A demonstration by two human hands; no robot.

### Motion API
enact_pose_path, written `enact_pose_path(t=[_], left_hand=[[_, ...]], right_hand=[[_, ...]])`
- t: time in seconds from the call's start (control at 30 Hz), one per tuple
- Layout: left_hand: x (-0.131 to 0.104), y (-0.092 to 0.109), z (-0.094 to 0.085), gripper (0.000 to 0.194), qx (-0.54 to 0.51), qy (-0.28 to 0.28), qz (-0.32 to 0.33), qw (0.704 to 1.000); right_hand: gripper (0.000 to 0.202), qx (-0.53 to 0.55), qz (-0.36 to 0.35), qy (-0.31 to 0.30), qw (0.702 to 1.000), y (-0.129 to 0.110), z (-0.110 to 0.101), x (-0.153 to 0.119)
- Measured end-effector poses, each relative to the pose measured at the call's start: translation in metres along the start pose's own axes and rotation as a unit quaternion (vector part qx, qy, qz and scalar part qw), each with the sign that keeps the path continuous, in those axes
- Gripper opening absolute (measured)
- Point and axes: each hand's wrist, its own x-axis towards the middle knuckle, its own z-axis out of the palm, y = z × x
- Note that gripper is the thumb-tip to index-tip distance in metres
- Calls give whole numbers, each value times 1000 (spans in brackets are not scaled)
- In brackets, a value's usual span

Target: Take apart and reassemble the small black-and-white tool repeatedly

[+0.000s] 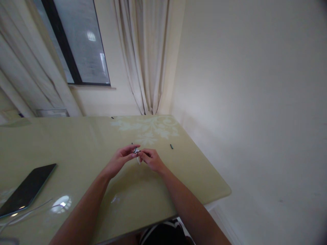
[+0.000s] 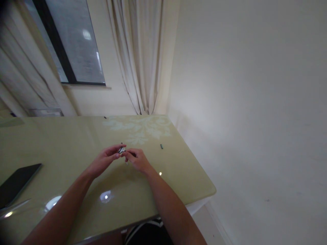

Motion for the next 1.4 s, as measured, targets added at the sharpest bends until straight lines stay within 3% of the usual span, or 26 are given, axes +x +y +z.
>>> enact_pose_path(t=[0.13, 0.53, 0.83, 1.07, 1.4], left_hand=[[-1, 2, 0, 52, -2, -4, 6, 1000], [1, -1, 2, 56, -32, -23, 2, 999], [-2, 1, 1, 57, -34, -30, -7, 999], [1, -6, -1, 54, -25, 7, -21, 999], [2, -9, 4, 59, -15, 17, -14, 1000]], right_hand=[[51, 3, 6, -20, 1000, 0, 0, 0], [49, -22, -11, 7, 1000, 4, 7, 0], [44, -11, 3, -12, 1000, 2, 6, -1], [39, -66, -16, 24, 997, -1, 9, -2], [44, -63, 13, 77, 995, 8, 7, 0]])
